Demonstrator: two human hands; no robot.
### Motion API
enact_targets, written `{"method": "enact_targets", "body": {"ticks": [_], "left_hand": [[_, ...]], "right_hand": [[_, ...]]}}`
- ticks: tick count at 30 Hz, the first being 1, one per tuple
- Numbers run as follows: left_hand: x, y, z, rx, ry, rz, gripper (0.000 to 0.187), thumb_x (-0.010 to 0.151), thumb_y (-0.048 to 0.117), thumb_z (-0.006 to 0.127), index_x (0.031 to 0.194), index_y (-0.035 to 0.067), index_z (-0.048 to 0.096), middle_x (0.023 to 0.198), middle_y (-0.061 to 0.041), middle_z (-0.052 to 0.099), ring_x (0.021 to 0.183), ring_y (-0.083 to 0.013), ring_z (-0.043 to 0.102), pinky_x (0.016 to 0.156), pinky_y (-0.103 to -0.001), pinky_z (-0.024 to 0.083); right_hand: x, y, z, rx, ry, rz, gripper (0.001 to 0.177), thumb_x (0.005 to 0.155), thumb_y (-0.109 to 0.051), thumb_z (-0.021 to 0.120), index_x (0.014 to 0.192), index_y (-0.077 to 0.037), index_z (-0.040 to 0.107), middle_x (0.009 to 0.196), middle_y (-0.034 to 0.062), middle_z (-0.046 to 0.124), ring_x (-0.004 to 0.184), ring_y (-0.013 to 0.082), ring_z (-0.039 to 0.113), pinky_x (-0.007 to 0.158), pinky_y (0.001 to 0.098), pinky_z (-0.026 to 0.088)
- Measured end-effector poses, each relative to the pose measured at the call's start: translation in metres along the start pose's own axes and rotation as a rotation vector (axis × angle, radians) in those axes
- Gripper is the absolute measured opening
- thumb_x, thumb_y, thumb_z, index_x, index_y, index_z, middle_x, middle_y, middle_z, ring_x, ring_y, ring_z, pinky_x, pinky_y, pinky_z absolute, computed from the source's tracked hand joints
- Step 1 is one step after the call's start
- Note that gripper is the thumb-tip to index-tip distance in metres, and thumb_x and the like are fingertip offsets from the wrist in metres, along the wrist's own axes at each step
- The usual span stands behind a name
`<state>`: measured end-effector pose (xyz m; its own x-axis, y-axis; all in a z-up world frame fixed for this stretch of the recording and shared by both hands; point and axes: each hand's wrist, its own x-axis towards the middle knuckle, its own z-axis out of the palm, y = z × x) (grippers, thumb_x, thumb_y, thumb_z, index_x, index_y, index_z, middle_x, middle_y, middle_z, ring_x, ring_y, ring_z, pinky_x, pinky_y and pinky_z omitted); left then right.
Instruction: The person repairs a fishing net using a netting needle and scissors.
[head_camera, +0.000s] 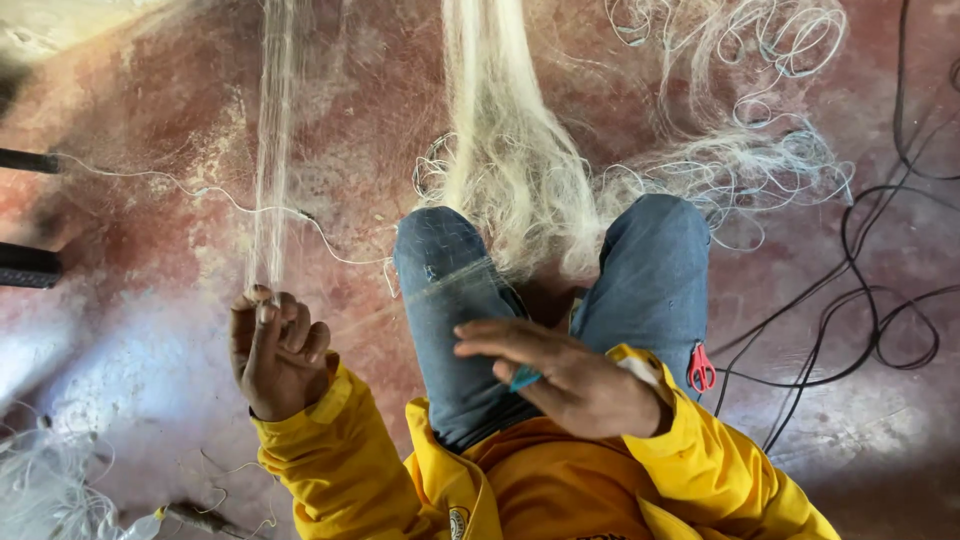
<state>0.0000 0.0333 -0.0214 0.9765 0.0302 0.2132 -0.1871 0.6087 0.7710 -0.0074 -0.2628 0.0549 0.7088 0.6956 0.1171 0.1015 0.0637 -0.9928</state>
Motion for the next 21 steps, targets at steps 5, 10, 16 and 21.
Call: {"method": "enact_targets", "body": {"ticks": [5,10,16,21], "left_hand": [[-0.004,0.013,0.011,-0.038,0.017,-0.003,0.023,0.09,0.005,0.027,0.11,0.006,0.037,0.084,-0.008,0.047,0.054,-0.007,0.035,0.046,-0.017,0.035],[-0.012,0.03,0.033,-0.018,0.072,-0.013,0.016,0.092,0.01,0.036,0.106,0.004,0.043,0.083,-0.008,0.045,0.055,-0.0071,0.034,0.044,-0.017,0.034],[-0.019,0.042,0.034,-0.008,0.076,0.022,0.02,0.091,0.012,0.04,0.108,0.003,0.043,0.089,-0.01,0.049,0.058,-0.0094,0.037,0.045,-0.019,0.033],[-0.023,0.044,0.034,-0.079,0.05,-0.002,0.022,0.092,0.013,0.039,0.11,0.001,0.04,0.088,-0.012,0.046,0.061,-0.01,0.037,0.048,-0.02,0.035]], "right_hand": [[0.007,0.048,-0.011,-0.043,0.344,-0.065,0.026,0.089,-0.018,0.034,0.104,-0.008,0.053,0.072,-0.0002,0.051,0.067,0.0076,0.047,0.067,0.0257,0.042],[0.032,0.064,-0.02,-0.239,0.567,-0.059,0.018,0.09,-0.014,0.032,0.088,-0.005,0.048,0.089,0.0077,0.054,0.087,0.0177,0.053,0.081,0.0267,0.038],[0.054,0.073,-0.015,0.003,0.7,-0.083,0.037,0.085,-0.017,0.049,0.063,-0.015,0.02,0.057,-0.0054,0.019,0.054,0.005,0.019,0.049,0.022,0.023],[0.062,0.08,-0.015,0.093,0.6,-0.103,0.033,0.089,-0.019,0.04,0.063,-0.016,0.019,0.058,-0.006,0.021,0.054,0.0043,0.021,0.049,0.0218,0.022]]}}
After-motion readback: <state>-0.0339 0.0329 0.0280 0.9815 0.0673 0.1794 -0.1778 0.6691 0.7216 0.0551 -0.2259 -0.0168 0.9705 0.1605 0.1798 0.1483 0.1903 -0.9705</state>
